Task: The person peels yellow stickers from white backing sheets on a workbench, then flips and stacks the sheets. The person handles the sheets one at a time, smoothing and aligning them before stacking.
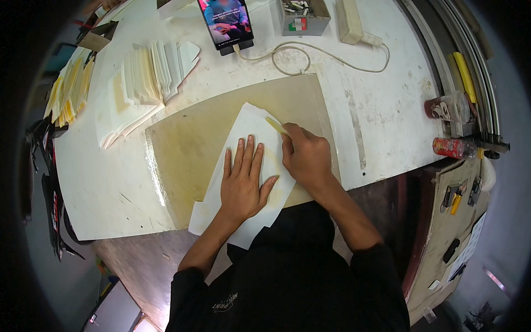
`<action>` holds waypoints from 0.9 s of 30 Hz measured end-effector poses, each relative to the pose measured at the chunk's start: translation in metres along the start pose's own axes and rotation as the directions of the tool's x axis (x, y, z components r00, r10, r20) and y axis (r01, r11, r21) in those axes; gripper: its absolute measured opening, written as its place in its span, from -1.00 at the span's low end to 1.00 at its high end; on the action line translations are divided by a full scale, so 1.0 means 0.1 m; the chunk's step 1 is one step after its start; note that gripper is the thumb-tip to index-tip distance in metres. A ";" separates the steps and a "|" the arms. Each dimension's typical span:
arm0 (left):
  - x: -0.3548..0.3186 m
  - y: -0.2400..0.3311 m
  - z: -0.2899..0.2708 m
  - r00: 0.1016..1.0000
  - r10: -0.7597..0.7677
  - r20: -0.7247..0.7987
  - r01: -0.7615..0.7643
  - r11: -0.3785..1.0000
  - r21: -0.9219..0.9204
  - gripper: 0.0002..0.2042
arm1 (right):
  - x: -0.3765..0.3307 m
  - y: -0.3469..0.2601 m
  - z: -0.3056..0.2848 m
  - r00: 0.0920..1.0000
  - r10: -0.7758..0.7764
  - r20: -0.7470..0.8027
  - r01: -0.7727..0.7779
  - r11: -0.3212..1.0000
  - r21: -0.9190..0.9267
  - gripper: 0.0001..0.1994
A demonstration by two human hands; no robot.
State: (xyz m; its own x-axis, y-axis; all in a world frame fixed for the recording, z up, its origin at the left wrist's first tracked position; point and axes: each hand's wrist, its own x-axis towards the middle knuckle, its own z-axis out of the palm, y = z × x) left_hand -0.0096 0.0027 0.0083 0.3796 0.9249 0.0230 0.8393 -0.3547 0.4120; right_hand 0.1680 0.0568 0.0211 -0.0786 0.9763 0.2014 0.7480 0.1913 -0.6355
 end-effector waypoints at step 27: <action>0.71 -0.52 0.04 0.888 -0.108 -0.447 -0.014 0.965 -0.261 -0.81 | -0.05 0.49 -0.72 0.892 0.331 0.308 -0.450 0.706 0.546 -0.87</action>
State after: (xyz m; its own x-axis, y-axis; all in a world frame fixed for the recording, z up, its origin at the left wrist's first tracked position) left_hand -0.0251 0.0864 -0.0149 0.0723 0.9211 0.3826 0.7033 -0.3191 0.6353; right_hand 0.2518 0.0541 0.0426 -0.0252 0.9653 -0.2600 0.2036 -0.2497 -0.9467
